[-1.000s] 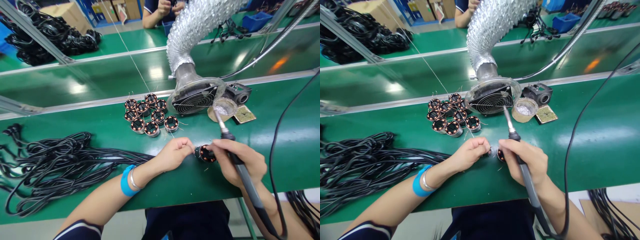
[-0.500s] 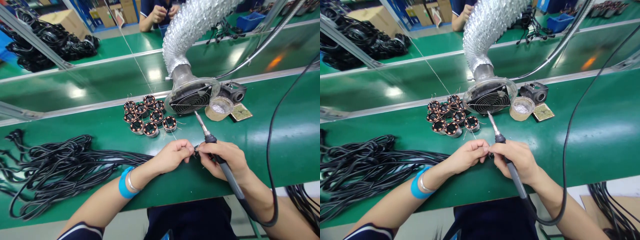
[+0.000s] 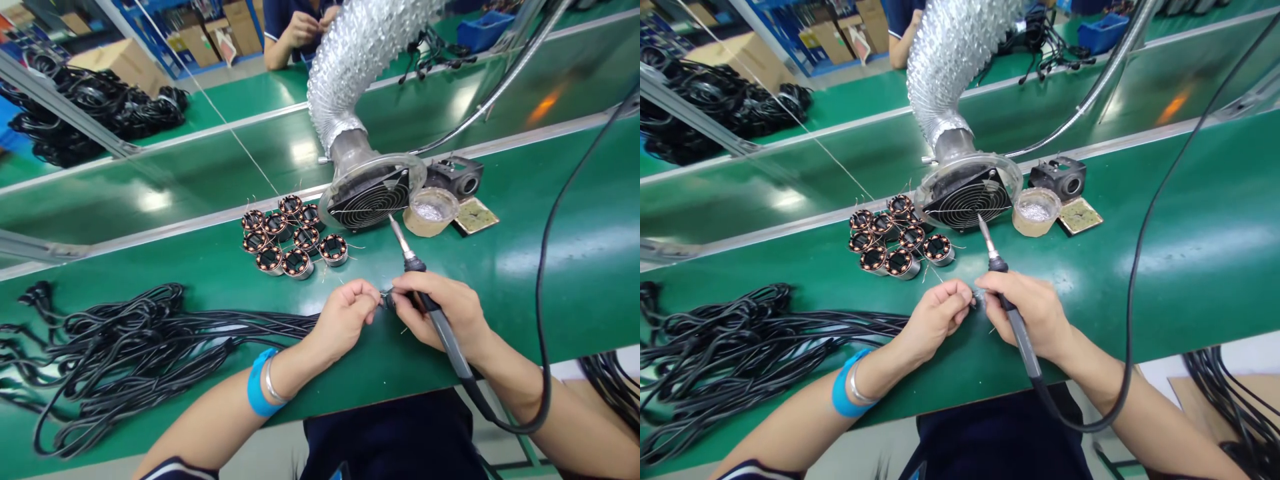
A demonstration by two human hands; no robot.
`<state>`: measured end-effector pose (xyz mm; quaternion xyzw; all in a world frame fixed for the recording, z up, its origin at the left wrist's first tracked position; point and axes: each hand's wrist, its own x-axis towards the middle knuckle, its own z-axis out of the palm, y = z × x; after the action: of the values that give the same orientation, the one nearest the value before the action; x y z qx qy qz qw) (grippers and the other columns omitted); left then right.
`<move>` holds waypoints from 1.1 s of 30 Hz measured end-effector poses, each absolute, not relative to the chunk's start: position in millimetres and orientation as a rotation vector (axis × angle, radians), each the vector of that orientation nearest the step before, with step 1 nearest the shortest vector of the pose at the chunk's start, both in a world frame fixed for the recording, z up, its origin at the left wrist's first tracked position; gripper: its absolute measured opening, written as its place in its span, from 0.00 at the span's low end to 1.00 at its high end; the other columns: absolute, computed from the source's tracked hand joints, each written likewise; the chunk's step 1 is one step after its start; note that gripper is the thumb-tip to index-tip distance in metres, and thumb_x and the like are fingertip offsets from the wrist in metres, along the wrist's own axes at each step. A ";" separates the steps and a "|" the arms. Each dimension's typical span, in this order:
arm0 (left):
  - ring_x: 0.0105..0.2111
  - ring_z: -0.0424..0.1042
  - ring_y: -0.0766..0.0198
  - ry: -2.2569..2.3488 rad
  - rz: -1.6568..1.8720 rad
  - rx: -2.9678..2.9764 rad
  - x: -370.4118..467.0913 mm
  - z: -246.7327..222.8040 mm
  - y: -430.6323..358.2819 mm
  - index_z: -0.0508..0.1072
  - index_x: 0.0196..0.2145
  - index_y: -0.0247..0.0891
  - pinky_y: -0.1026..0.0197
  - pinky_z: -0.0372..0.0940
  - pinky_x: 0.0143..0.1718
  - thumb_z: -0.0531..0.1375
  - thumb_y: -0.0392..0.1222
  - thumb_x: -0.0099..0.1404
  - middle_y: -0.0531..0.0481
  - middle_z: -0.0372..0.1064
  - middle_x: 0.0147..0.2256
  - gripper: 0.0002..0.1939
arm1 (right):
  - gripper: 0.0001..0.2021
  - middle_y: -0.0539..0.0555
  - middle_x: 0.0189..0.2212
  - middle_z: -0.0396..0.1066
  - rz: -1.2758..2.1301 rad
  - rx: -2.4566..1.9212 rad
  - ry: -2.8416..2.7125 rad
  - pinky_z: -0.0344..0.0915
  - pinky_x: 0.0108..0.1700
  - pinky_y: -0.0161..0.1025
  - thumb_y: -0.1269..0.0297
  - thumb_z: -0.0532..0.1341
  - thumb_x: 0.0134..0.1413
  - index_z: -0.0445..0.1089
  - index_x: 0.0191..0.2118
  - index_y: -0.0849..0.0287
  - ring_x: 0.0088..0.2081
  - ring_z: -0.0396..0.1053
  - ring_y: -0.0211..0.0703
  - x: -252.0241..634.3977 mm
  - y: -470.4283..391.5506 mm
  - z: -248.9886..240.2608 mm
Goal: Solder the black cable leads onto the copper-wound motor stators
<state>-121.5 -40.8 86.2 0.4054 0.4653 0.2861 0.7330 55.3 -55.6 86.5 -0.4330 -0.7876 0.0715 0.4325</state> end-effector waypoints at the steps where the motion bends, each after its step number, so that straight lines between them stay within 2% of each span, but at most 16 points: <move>1: 0.17 0.48 0.73 1.033 0.640 0.892 -120.6 85.6 -42.4 0.64 0.26 0.38 0.66 0.44 0.22 0.58 0.46 0.57 0.61 0.54 0.17 0.10 | 0.13 0.48 0.30 0.75 0.178 -1.071 -1.970 0.72 0.33 0.32 0.76 0.61 0.55 0.68 0.45 0.55 0.28 0.73 0.35 55.2 -55.5 87.2; 6: 0.18 0.50 0.72 1.082 0.673 0.924 -117.7 83.8 -48.8 0.65 0.28 0.38 0.66 0.46 0.22 0.58 0.48 0.59 0.60 0.55 0.18 0.11 | 0.16 0.50 0.34 0.78 0.251 -1.064 -1.927 0.74 0.35 0.34 0.76 0.61 0.56 0.70 0.49 0.54 0.31 0.76 0.38 60.1 -59.0 94.9; 9: 0.18 0.50 0.72 1.087 0.687 0.952 -116.5 83.9 -50.6 0.65 0.28 0.37 0.67 0.47 0.22 0.58 0.46 0.59 0.59 0.56 0.18 0.10 | 0.23 0.49 0.35 0.78 0.285 -1.100 -1.822 0.73 0.35 0.34 0.77 0.60 0.58 0.68 0.57 0.51 0.31 0.76 0.37 68.0 -63.8 98.8; 11: 0.19 0.51 0.72 1.080 0.697 0.964 -116.2 83.7 -51.1 0.65 0.27 0.37 0.67 0.47 0.22 0.57 0.45 0.60 0.59 0.57 0.18 0.09 | 0.25 0.51 0.37 0.77 0.316 -1.069 -1.763 0.72 0.34 0.37 0.74 0.61 0.58 0.67 0.61 0.51 0.33 0.75 0.40 74.2 -68.1 99.6; 13: 0.19 0.51 0.72 1.079 0.695 0.972 -116.7 82.8 -51.4 0.65 0.27 0.37 0.67 0.48 0.23 0.56 0.44 0.60 0.59 0.57 0.18 0.09 | 0.22 0.54 0.36 0.75 0.372 -0.997 -1.701 0.68 0.31 0.41 0.70 0.61 0.58 0.70 0.58 0.54 0.32 0.72 0.42 79.7 -73.5 98.4; 16: 0.19 0.51 0.72 1.086 0.679 0.985 -118.1 80.9 -51.7 0.65 0.28 0.37 0.67 0.48 0.23 0.56 0.44 0.61 0.59 0.57 0.19 0.08 | 0.14 0.54 0.28 0.71 0.502 -0.978 -1.568 0.60 0.28 0.41 0.65 0.61 0.57 0.77 0.47 0.58 0.27 0.65 0.42 84.4 -81.9 93.7; 20: 0.19 0.52 0.72 1.091 0.679 1.013 -119.4 79.8 -52.0 0.65 0.28 0.38 0.67 0.49 0.23 0.56 0.44 0.62 0.59 0.58 0.19 0.08 | 0.09 0.53 0.27 0.71 0.605 -1.005 -1.435 0.59 0.29 0.42 0.62 0.63 0.55 0.77 0.41 0.56 0.27 0.64 0.42 84.8 -87.1 86.8; 33: 0.19 0.52 0.71 1.109 0.698 1.070 -119.2 82.0 -52.9 0.65 0.28 0.38 0.66 0.48 0.22 0.55 0.43 0.63 0.60 0.57 0.19 0.08 | 0.08 0.52 0.25 0.70 0.611 -1.010 -1.465 0.57 0.28 0.42 0.64 0.62 0.55 0.76 0.39 0.56 0.25 0.64 0.42 83.0 -85.6 86.2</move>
<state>-119.2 -52.9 82.0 0.4734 0.4907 0.3088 0.6631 83.0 -85.6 86.2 -0.4338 -0.6290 0.2623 0.5893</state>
